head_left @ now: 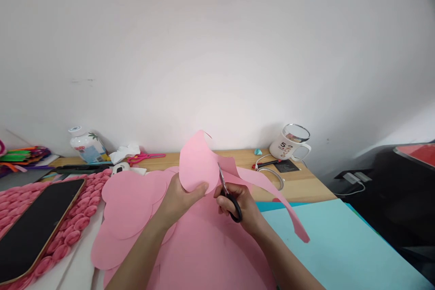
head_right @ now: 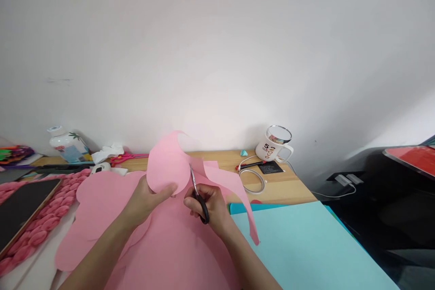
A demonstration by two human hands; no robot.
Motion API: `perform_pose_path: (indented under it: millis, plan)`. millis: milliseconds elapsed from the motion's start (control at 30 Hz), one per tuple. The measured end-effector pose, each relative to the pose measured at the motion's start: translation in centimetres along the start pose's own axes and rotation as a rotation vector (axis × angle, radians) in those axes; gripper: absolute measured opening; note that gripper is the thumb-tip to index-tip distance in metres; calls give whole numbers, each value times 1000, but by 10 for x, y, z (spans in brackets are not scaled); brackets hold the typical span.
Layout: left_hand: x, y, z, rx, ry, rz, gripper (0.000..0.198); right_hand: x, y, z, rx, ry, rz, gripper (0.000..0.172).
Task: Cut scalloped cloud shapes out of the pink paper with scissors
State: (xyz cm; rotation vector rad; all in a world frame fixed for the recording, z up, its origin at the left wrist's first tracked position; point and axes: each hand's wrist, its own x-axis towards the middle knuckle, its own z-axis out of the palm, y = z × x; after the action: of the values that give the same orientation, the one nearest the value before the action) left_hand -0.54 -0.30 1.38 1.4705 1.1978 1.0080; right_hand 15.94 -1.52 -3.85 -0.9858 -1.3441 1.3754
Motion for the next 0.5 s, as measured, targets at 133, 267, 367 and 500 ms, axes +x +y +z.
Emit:
perform_pose_path:
  millis: [133, 267, 367, 500]
  plan:
    - [1, -4, 1, -56, -9, 20, 21, 0, 2, 0, 7, 4, -11, 17]
    - [1, -3, 5, -72, 47, 5, 25, 0, 5, 0, 25, -15, -12, 18]
    - [-1, 0, 7, -65, 41, -12, 27, 0, 4, 2, 36, -23, 3, 17]
    - [-3, 2, 8, -47, 108, -13, 26, 0, 0, 3, 29, -3, 39, 17]
